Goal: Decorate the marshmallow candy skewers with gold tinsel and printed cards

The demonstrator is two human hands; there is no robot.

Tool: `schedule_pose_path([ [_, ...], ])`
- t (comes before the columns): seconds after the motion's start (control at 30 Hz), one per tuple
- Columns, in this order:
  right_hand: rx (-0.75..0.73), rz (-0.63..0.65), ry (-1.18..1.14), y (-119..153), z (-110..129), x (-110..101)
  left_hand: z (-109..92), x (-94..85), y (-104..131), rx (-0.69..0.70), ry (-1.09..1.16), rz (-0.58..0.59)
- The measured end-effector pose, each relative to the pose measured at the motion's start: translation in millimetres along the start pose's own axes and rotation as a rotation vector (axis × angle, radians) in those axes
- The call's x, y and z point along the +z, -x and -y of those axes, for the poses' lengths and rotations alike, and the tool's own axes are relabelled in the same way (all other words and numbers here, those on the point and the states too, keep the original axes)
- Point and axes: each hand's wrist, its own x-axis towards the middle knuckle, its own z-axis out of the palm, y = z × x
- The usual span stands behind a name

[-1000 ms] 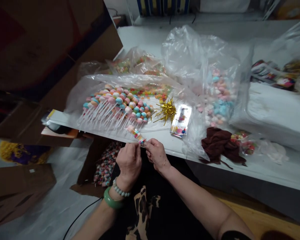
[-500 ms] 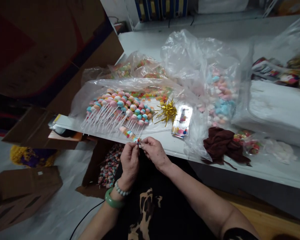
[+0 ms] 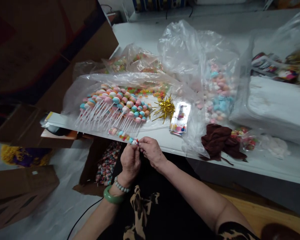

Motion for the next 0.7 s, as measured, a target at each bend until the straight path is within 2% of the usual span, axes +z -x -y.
schedule_pose_path([
  [0.07, 0.032, 0.016, -0.04, 3.7, 2.2, 1.0, -1.4, -1.8, -2.9, -0.089, 0.086, -0.043],
  [0.17, -0.013, 0.03, 0.035, 12.0, 7.2, 2.7, -5.2, -8.6, -11.0, -0.265, 0.194, -0.135],
  [0.27, -0.017, 0.064, 0.104, 18.8, 11.1, 3.1, -8.5, -15.1, -16.6, -0.328, 0.226, -0.139],
  [0.4, 0.006, 0.03, 0.104, 22.7, 12.9, 1.3, -10.7, -19.1, -17.8, -0.253, 0.167, -0.078],
  [0.53, -0.129, 0.023, 0.297, 23.6, 9.5, 0.6, -9.1, -19.1, -19.2, -0.211, 0.035, -0.027],
  [0.63, -0.287, 0.01, 0.503, 24.8, 3.1, 2.5, -4.0, -15.8, -20.1, -0.112, -0.171, -0.069],
  [0.7, -0.339, 0.0, 0.573, 26.1, -1.1, 4.5, 0.4, -13.4, -20.2, -0.031, -0.334, -0.127],
])
